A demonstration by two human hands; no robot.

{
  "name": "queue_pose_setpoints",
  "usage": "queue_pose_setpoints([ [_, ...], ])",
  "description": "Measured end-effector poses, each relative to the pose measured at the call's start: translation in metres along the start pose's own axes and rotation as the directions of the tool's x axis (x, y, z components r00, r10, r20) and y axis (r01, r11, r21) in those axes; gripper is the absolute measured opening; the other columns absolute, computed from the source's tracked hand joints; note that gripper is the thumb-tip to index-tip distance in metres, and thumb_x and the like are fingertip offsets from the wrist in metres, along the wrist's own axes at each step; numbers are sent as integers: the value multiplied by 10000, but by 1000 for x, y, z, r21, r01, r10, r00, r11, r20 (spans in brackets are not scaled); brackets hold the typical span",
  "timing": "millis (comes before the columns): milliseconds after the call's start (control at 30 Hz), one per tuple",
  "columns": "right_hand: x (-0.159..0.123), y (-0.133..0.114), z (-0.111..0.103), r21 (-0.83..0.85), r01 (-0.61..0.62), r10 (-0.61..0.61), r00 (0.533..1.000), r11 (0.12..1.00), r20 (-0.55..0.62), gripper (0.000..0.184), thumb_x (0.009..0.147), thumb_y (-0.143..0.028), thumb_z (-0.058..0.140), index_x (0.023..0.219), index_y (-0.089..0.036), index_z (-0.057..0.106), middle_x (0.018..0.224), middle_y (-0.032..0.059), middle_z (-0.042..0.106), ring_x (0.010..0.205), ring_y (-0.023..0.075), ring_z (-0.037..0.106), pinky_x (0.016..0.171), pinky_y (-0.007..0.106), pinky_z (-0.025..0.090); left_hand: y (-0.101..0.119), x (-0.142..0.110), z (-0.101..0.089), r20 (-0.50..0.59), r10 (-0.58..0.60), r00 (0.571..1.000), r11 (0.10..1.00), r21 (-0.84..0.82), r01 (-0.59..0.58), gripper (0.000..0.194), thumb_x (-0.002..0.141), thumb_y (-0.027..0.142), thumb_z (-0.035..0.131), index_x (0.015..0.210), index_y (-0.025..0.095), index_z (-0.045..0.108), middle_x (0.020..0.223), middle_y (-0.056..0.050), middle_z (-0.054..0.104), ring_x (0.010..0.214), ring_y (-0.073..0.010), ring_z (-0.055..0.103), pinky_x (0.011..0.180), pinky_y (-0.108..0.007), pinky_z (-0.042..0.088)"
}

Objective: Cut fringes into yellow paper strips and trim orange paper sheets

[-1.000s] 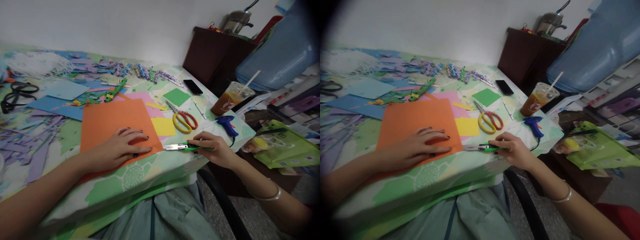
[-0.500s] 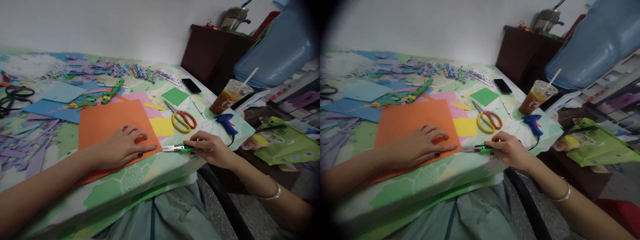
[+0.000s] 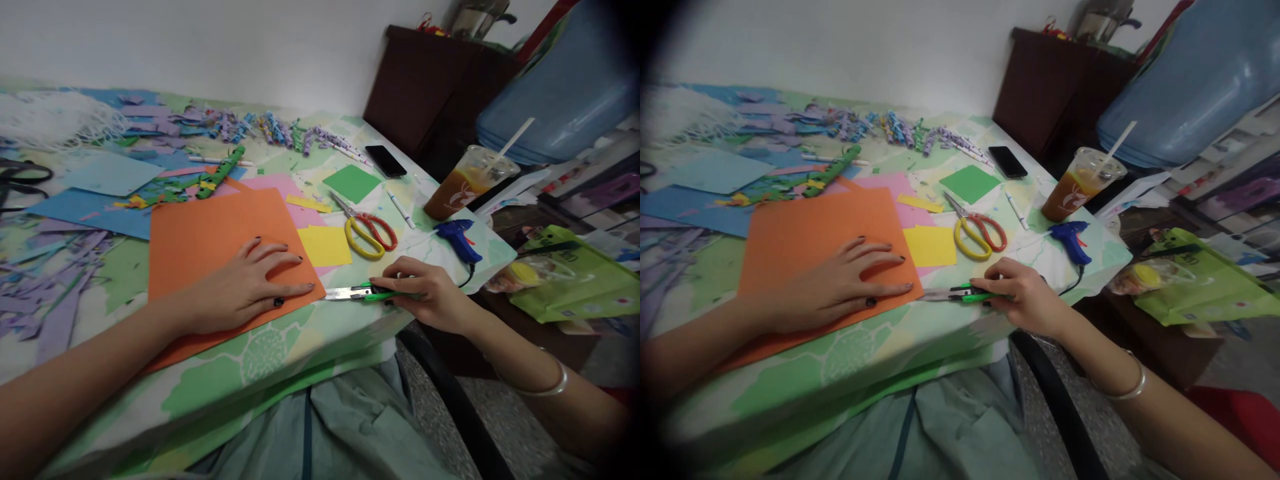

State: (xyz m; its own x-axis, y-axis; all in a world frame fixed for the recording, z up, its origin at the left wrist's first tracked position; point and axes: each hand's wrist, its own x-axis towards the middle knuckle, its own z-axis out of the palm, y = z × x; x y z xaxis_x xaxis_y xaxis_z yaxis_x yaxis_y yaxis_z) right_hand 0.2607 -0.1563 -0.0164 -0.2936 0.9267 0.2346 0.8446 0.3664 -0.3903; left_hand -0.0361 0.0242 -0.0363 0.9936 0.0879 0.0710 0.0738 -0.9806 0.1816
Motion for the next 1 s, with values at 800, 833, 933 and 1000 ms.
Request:
queue_pose_setpoints([
  [800, -10, -32, 9, -66, -58, 55, 998, 996, -39, 383, 879, -90, 503, 1207, -201, 667, 972, 125, 643, 863, 228, 611, 706, 342, 526, -3, -1, 2, 12, -14, 1000, 1000, -10, 14, 456, 960, 349, 358, 1384, 514, 390, 1445, -35, 423, 1325, -340, 323, 1072, -629, 177],
  [833, -11, -32, 9, -65, -63, 61, 997, 996, -38, 377, 879, -88, 506, 1203, -190, 670, 974, 128, 641, 863, 228, 611, 709, 342, 525, -3, -1, 2, 13, -14, 1000, 1000, -9, 14, 458, 962, 350, 353, 1386, 519, 381, 1447, -35, 419, 1325, -338, 324, 1071, -627, 179],
  [933, -10, -32, 10, -59, -65, 64, 998, 996, -26, 364, 879, -90, 509, 1196, -159, 674, 970, 138, 638, 854, 225, 614, 708, 338, 525, -3, -1, 2, 22, -12, 1000, 1000, 6, 12, 456, 967, 355, 337, 1390, 522, 371, 1446, -42, 413, 1330, -339, 321, 1069, -633, 177],
  [1000, -8, -34, 12, -62, -56, 55, 998, 996, -28, 368, 877, -86, 504, 1195, -160, 674, 963, 137, 639, 849, 224, 615, 703, 334, 526, -4, -1, 3, 24, -12, 1000, 1000, 13, 11, 452, 968, 359, 334, 1388, 522, 373, 1444, -42, 413, 1330, -337, 320, 1066, -636, 178],
])
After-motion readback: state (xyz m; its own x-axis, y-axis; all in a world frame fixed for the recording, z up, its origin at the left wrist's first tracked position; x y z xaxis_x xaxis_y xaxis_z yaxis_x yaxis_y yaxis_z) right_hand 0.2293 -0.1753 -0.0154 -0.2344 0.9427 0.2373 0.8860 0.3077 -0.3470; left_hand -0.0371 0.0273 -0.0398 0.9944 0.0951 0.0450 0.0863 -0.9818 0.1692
